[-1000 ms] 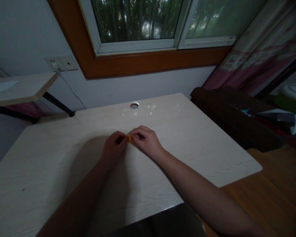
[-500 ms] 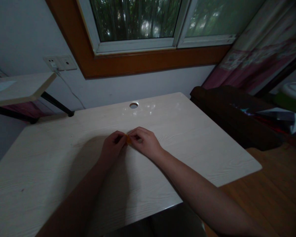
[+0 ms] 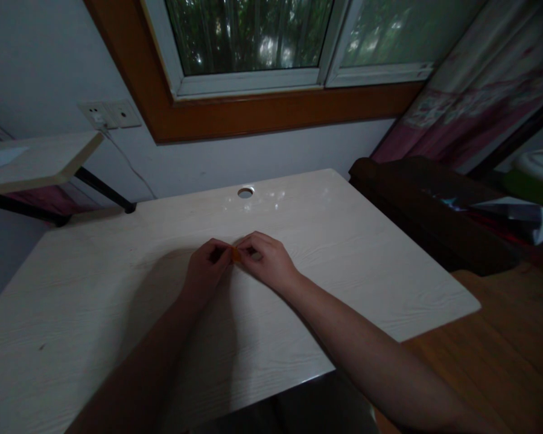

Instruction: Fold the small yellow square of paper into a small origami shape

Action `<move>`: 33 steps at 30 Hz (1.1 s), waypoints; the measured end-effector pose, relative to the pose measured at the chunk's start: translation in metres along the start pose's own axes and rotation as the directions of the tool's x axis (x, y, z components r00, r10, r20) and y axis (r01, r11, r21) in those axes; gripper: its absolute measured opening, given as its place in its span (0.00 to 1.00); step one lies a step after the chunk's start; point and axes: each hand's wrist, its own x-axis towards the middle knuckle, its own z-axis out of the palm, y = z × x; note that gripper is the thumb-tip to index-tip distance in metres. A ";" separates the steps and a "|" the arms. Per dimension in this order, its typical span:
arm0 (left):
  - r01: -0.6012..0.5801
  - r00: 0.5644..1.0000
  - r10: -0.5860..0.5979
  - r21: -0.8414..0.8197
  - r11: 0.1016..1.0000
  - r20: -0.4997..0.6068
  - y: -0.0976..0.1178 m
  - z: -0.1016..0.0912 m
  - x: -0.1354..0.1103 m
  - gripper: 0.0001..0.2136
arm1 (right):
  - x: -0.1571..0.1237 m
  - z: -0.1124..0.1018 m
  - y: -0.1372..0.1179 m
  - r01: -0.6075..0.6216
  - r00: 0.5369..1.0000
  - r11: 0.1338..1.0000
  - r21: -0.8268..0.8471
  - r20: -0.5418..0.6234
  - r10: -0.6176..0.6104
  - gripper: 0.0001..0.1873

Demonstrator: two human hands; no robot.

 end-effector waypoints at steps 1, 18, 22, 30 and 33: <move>-0.007 1.000 0.007 0.006 1.000 -0.005 0.000 0.000 0.000 0.05 | 0.000 0.000 0.000 0.003 1.000 1.000 0.009 0.003 -0.003 0.04; -0.172 0.985 0.172 -0.101 0.980 -0.003 0.002 -0.005 0.000 0.05 | 0.002 -0.004 -0.002 -0.087 0.994 0.945 0.316 -0.030 0.102 0.02; -0.253 0.967 0.253 -0.036 0.967 -0.008 0.006 -0.008 0.000 0.04 | 0.002 -0.006 -0.001 -0.120 0.990 0.926 0.357 -0.025 0.138 0.04; -0.345 0.937 0.345 0.010 0.939 -0.057 0.007 -0.010 -0.001 0.04 | 0.002 -0.012 -0.007 -0.007 1.000 0.964 0.266 -0.009 0.009 0.07; -0.399 0.916 0.400 0.027 0.917 -0.045 0.005 -0.011 0.000 0.05 | 0.003 -0.014 -0.007 0.080 0.997 0.972 0.222 -0.023 -0.077 0.07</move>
